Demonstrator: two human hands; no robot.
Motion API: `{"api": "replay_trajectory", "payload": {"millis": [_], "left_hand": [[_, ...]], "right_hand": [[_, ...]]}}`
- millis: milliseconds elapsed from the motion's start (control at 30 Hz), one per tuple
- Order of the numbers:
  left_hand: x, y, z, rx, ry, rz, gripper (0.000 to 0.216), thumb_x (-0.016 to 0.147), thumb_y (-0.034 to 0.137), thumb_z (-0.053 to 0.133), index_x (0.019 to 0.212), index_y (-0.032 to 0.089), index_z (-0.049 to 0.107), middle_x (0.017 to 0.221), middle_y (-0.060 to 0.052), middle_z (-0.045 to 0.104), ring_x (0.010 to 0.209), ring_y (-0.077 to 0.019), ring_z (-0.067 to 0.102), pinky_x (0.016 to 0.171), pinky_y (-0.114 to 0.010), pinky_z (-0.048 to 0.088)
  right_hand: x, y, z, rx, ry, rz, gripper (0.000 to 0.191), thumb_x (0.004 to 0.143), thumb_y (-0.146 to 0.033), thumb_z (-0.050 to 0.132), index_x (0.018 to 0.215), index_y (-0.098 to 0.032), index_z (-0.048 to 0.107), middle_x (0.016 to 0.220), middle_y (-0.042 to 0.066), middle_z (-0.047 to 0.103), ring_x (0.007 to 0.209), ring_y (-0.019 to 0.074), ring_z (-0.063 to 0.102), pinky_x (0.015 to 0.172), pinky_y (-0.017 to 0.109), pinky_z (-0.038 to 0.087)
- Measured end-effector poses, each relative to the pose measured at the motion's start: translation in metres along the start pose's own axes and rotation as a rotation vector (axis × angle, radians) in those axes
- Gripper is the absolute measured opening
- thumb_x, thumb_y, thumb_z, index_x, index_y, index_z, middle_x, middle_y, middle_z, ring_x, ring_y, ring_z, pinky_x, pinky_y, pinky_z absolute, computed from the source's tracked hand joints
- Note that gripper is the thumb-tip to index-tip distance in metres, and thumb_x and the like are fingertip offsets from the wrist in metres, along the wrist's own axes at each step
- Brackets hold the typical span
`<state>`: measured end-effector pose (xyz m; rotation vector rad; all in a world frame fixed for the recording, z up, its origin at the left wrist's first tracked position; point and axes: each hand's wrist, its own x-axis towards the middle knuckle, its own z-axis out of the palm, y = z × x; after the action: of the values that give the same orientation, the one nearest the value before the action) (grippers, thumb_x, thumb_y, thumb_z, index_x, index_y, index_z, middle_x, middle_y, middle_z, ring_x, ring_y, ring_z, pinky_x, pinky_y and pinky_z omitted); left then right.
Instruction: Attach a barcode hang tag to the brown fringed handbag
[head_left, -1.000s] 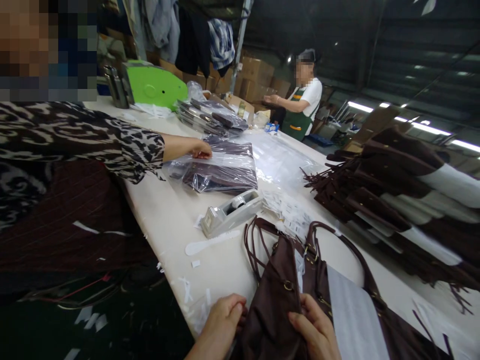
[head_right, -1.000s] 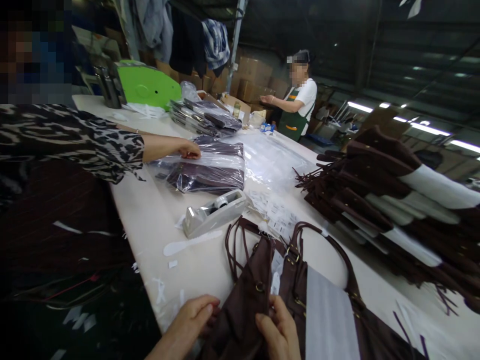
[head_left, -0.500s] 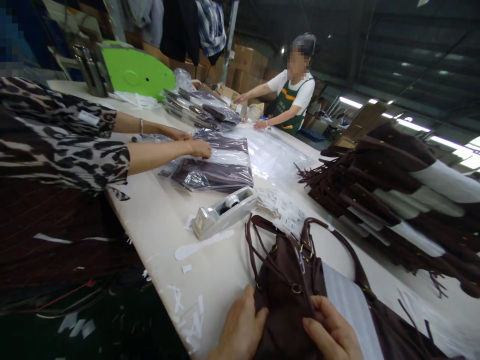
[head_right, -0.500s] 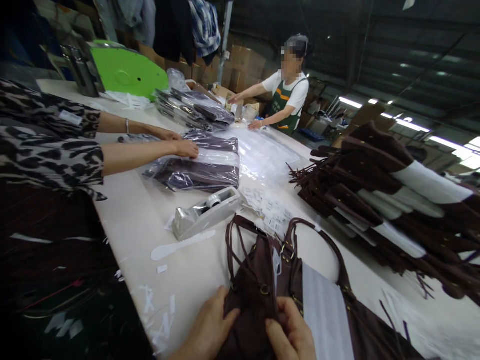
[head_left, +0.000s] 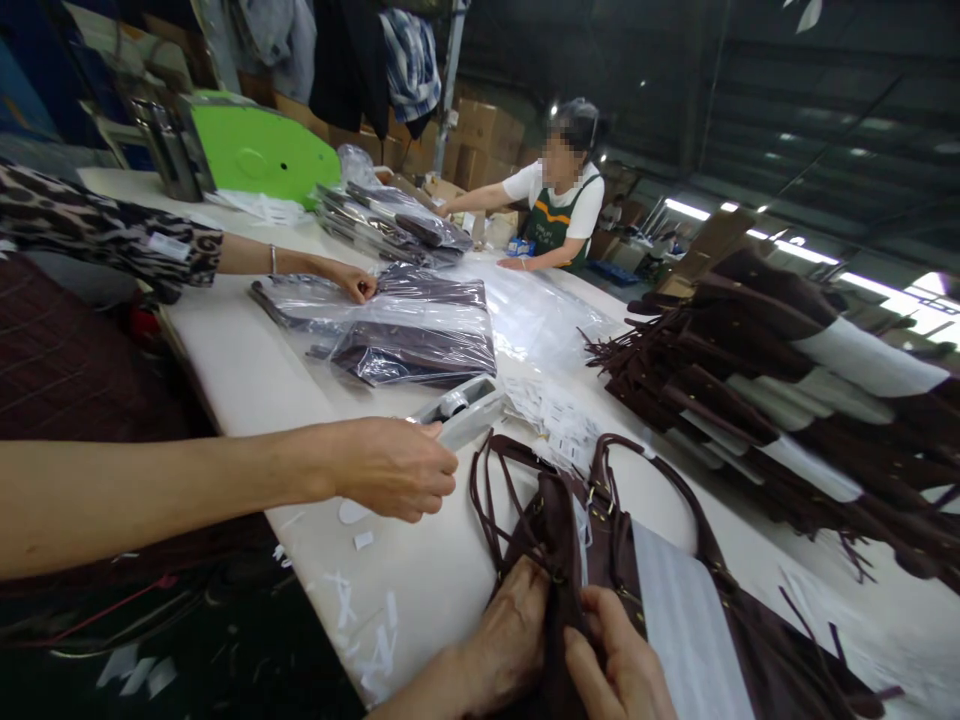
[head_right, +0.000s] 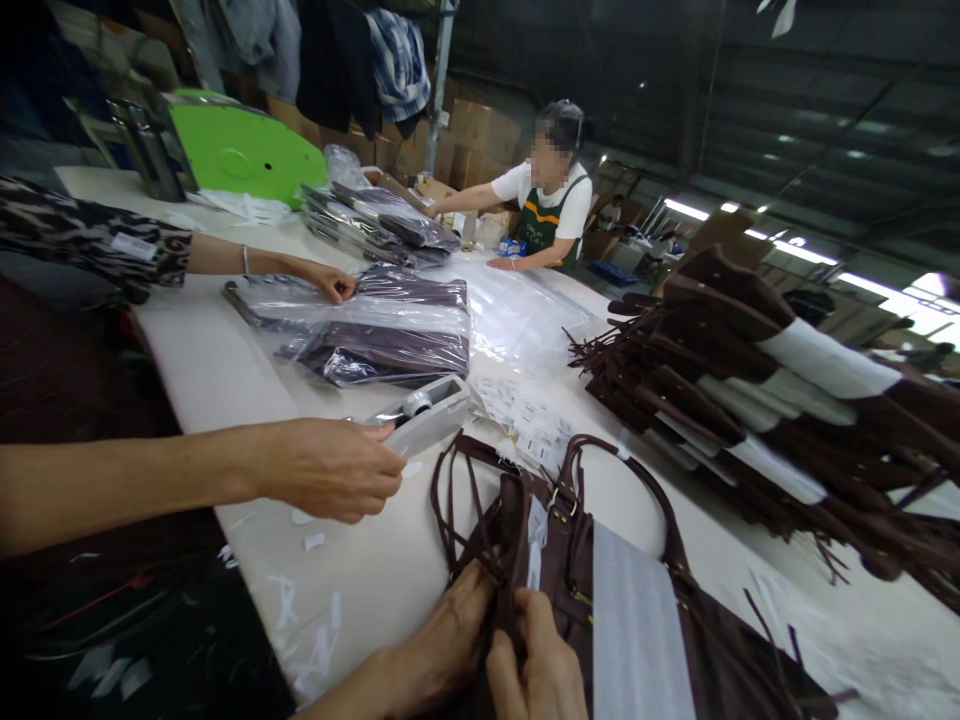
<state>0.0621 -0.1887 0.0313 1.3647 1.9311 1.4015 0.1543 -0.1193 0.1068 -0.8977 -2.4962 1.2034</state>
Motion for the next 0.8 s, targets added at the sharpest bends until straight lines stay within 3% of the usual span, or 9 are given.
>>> {"api": "replay_trajectory", "payload": {"millis": [200, 367, 467, 567, 700, 800], "left_hand": [[0.008, -0.012, -0.001, -0.026, -0.138, -0.114, 0.07, 0.073, 0.022, 0.046, 0.134, 0.004, 0.019, 0.141, -0.022, 0.023, 0.131, -0.0301, 0.016, 0.108, -0.048, 0.019], [0.019, -0.018, -0.002, -0.071, -0.099, -0.148, 0.08, 0.059, 0.028, 0.062, 0.131, 0.009, 0.031, 0.138, -0.021, 0.031, 0.128, -0.0364, 0.023, 0.105, -0.053, 0.022], [0.021, -0.018, 0.002, -0.085, 0.01, -0.154, 0.075, 0.059, 0.026, 0.061, 0.128, 0.008, 0.034, 0.137, -0.022, 0.031, 0.128, -0.0355, 0.024, 0.105, -0.052, 0.023], [0.019, -0.018, 0.006, -0.096, 0.089, -0.163, 0.079, 0.064, 0.026, 0.057, 0.132, 0.006, 0.024, 0.14, -0.022, 0.025, 0.13, -0.0332, 0.018, 0.107, -0.051, 0.02], [0.021, -0.021, 0.009, -0.1, 0.091, -0.16, 0.077, 0.065, 0.025, 0.054, 0.131, -0.002, 0.024, 0.138, -0.026, 0.026, 0.13, -0.0329, 0.021, 0.108, -0.047, 0.021], [0.024, -0.021, 0.008, -0.104, 0.091, -0.166, 0.078, 0.064, 0.025, 0.055, 0.131, -0.002, 0.025, 0.138, -0.026, 0.027, 0.129, -0.0332, 0.022, 0.108, -0.046, 0.022]], "right_hand": [[0.001, 0.013, 0.002, -0.171, -0.13, -0.048, 0.029, 0.08, -0.038, 0.037, 0.099, -0.017, 0.047, 0.084, 0.007, 0.068, 0.074, 0.0195, 0.064, 0.063, 0.027, 0.047], [0.003, 0.02, 0.004, -0.319, -0.157, -0.072, 0.036, 0.082, -0.036, 0.036, 0.108, -0.014, 0.047, 0.09, 0.011, 0.068, 0.081, 0.0218, 0.064, 0.07, 0.029, 0.049], [0.002, 0.019, 0.005, -0.295, -0.113, -0.121, 0.034, 0.081, -0.037, 0.039, 0.104, -0.015, 0.052, 0.083, 0.009, 0.069, 0.075, 0.021, 0.065, 0.067, 0.027, 0.05], [-0.001, 0.019, 0.008, -0.266, -0.015, -0.146, 0.034, 0.079, -0.041, 0.042, 0.099, -0.016, 0.056, 0.079, 0.009, 0.069, 0.069, 0.021, 0.065, 0.062, 0.026, 0.05], [-0.005, 0.024, 0.017, -0.228, 0.129, -0.126, 0.038, 0.079, -0.045, 0.04, 0.097, -0.017, 0.058, 0.076, 0.009, 0.069, 0.066, 0.021, 0.065, 0.06, 0.027, 0.05], [-0.006, 0.027, 0.021, -0.198, 0.153, -0.117, 0.04, 0.079, -0.047, 0.039, 0.097, -0.017, 0.058, 0.076, 0.008, 0.069, 0.068, 0.021, 0.065, 0.061, 0.027, 0.05]]}}
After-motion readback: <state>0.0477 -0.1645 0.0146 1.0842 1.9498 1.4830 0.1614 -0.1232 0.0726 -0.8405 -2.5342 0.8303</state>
